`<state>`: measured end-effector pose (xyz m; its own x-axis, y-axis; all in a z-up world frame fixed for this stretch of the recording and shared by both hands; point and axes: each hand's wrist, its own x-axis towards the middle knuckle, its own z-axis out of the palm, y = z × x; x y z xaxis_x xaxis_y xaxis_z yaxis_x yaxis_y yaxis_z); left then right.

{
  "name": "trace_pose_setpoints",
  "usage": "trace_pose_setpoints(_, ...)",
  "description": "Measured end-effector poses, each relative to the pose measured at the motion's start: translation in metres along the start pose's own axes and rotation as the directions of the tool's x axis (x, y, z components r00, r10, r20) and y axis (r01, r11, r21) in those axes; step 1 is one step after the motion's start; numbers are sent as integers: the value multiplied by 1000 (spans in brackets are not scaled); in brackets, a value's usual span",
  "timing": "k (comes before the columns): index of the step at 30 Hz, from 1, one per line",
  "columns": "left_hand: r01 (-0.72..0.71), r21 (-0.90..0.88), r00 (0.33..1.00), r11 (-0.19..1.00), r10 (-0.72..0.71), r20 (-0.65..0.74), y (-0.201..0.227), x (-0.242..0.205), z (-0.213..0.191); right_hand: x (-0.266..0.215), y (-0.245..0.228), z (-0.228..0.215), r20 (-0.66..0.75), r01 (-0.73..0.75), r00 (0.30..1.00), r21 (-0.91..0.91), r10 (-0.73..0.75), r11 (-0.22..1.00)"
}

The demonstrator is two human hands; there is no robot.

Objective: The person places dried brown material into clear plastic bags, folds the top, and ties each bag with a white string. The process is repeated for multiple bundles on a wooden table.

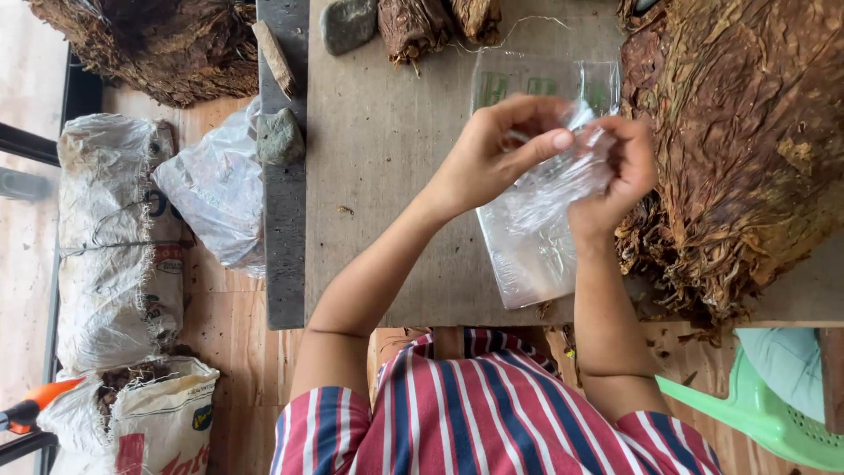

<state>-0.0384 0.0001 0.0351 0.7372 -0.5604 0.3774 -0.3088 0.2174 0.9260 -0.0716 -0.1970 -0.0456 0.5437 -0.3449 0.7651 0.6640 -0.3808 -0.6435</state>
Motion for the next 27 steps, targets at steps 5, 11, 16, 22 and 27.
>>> trace_pose_setpoints(5, -93, -37, 985, 995, 86, -149, 3, 5, 0, 10, -20, -12, 116, 27, 993, -88, -16, 996)
trace_pose_setpoints(11, -30, -80, 992, 996, 20, -128, -12, 10, -13, 18, -8, -16, 57, 12, 998, -118, -5, 993)
trace_pose_setpoints(16, -93, -199, 995, 976, 82, -62, -14, 17, -39, 23, -8, -30, 275, -194, 943, -3, 187, 981)
trace_pose_setpoints(22, -104, 198, 938, 975, 162, -308, -12, 21, -100, 16, 9, -86, 419, -465, 832, 168, 364, 869)
trace_pose_setpoints(27, -93, 177, 915, 980, 153, -372, -6, 19, -87, 9, 21, -84, 406, -620, 770, 659, 491, 426)
